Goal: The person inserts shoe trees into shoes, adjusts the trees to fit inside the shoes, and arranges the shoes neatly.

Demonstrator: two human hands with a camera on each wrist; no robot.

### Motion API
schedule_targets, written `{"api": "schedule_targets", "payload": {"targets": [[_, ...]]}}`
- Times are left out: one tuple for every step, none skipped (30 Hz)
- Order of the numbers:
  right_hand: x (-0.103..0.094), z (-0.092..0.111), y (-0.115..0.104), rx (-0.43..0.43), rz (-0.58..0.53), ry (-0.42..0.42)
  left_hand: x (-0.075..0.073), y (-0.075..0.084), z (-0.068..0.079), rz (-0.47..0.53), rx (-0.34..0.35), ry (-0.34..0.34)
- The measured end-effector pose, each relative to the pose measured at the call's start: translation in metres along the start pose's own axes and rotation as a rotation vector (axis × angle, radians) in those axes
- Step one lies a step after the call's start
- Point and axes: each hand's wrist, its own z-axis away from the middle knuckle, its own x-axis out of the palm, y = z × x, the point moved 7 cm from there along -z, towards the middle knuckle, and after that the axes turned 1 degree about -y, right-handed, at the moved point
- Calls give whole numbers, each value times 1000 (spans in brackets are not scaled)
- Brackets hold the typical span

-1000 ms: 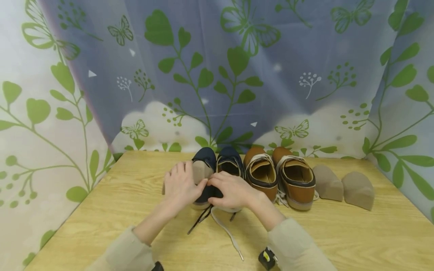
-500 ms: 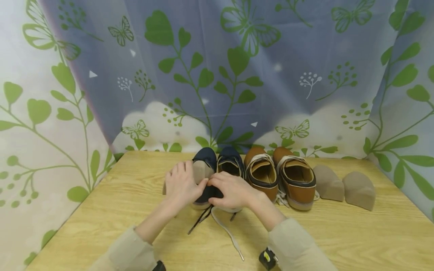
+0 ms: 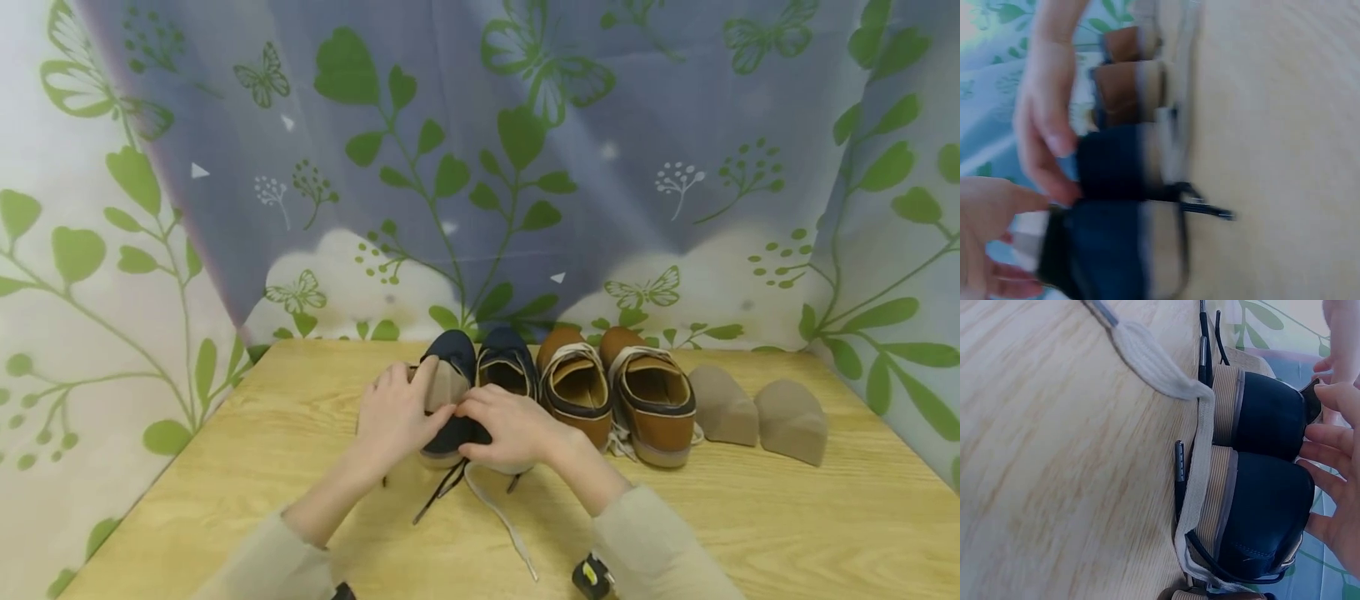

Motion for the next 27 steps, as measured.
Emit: {"api": "schedule_targets", "payload": {"targets": [[0, 0, 0, 1, -1, -4, -2, 0, -1, -1, 22, -24], [0, -1, -1, 2, -1, -7, -5, -1, -2, 1, 44, -50], [0, -1, -1, 3, 0, -6, -8, -1, -4, 7, 69, -72], [-1, -1, -1, 5, 3, -5, -11, -2, -6, 13, 95, -92], [-2, -1, -1, 5, 4, -1, -13, -2, -9, 13, 126, -108], [-3, -2, -1, 6, 2, 3, -15, -2, -11, 6, 159, -120], [-3, -2, -1, 6, 2, 3, -16, -2, -13, 0, 193, -135], [-3, -2, -1, 5, 0, 3, -17, -2, -15, -5, 224, -151], [-3, -2, -1, 4, -1, 0, -17, -2, -16, -8, 252, -164], [-2, -2, -1, 3, -2, -4, -17, -2, -17, -14, 280, -175], [-2, -2, -2, 4, -6, -6, -16, -2, -18, -19, 308, -185], [-1, -2, -2, 6, -8, -9, -16, -2, -18, -22, 332, -194], [-1, -2, -2, 7, -8, -11, -15, -1, -18, -25, 352, -202], [0, -2, -2, 7, -8, -11, -15, -1, -19, -25, 372, -205], [0, -1, -2, 8, -7, -12, -15, 0, -19, -27, 390, -204], [1, -1, -2, 9, -6, -12, -14, 1, -19, -23, 408, -204], [1, -1, -1, 9, -6, -11, -14, 2, -18, -17, 428, -203], [1, -1, -1, 8, -5, -11, -15, 2, -18, -8, 446, -202], [1, -1, -1, 8, -4, -12, -15, 3, -18, -4, 464, -200], [1, -1, -1, 9, -4, -12, -15, 4, -18, 0, 478, -195], [1, -1, -1, 9, -3, -12, -15, 5, -18, 2, 489, -193], [0, -1, -1, 9, -3, -11, -15, 5, -18, 6, 496, -191], [0, -1, -1, 9, -4, -10, -15, 5, -18, 2, 498, -190], [0, -1, -1, 8, -5, -9, -16, 6, -19, -4, 498, -188], [-1, -1, -1, 7, -5, -8, -15, 6, -19, -16, 496, -187], [-1, -1, -1, 7, -5, -6, -15, 6, -20, -24, 493, -189], [-1, -2, -1, 5, -4, -6, -15, 7, -21, -33, 489, -193]]}}
